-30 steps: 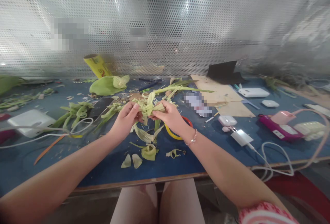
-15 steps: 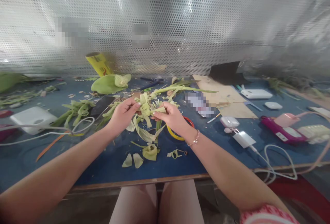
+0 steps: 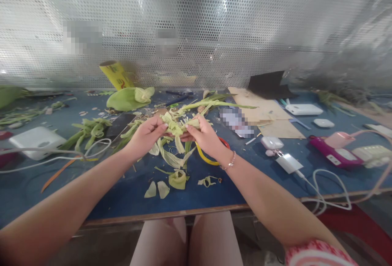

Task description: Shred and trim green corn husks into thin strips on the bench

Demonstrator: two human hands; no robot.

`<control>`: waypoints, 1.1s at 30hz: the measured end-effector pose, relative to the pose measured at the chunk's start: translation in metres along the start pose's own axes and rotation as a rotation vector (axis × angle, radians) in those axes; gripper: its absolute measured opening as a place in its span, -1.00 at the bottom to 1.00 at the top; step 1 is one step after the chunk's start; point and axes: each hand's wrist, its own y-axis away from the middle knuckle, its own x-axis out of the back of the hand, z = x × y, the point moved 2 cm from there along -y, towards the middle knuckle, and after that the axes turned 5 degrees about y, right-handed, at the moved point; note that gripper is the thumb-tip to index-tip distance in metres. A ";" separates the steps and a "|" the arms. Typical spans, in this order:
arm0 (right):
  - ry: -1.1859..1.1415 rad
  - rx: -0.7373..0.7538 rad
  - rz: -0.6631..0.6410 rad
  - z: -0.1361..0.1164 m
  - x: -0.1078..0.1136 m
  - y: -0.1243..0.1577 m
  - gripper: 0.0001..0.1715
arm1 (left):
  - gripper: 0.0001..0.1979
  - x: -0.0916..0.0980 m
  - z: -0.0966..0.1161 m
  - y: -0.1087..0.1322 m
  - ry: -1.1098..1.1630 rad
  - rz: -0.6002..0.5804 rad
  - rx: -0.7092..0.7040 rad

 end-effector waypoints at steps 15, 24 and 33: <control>-0.008 0.033 0.070 0.006 0.005 -0.003 -0.64 | -0.64 -0.004 0.010 0.009 -0.213 -0.167 -0.104; 0.200 0.048 0.191 0.006 0.004 -0.002 -0.74 | -0.67 -0.007 0.001 0.009 -0.037 -0.143 -0.020; 0.606 0.199 0.288 -0.003 -0.008 0.004 -0.88 | -0.70 -0.024 -0.012 0.010 0.546 0.153 0.368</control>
